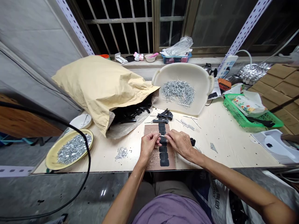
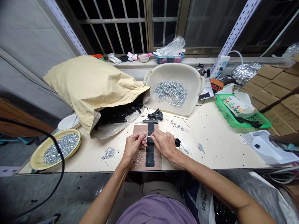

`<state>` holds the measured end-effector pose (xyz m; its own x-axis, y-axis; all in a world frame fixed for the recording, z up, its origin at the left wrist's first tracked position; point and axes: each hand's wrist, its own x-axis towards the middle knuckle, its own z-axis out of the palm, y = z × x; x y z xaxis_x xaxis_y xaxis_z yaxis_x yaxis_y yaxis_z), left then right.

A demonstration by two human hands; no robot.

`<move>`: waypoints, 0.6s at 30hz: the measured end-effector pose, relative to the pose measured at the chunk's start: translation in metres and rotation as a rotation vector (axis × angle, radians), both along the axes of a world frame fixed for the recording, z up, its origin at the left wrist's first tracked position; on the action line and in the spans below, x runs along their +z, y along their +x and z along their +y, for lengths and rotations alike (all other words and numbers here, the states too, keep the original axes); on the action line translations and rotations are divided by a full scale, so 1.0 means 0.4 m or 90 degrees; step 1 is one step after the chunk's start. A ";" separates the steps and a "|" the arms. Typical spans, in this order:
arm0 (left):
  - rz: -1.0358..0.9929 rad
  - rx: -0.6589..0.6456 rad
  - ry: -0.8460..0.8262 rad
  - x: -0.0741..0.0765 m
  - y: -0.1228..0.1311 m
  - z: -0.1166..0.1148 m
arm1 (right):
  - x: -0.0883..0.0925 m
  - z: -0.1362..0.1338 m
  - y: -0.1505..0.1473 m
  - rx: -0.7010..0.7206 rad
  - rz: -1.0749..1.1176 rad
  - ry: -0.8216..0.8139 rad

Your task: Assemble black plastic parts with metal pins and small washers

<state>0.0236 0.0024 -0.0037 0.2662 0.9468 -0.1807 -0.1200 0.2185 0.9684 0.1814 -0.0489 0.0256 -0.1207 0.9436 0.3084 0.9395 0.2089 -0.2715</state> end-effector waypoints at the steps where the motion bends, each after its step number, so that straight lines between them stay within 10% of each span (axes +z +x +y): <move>1: 0.008 -0.005 0.007 0.001 0.000 0.000 | -0.002 0.002 0.003 -0.001 0.028 -0.023; 18: 0.036 0.054 0.038 0.018 0.014 -0.016 | 0.001 0.003 0.002 -0.009 0.107 -0.039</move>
<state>0.0293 -0.0042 0.0037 0.1761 0.9749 -0.1360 -0.0804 0.1519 0.9851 0.1820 -0.0479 0.0261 -0.0594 0.9623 0.2654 0.8824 0.1749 -0.4367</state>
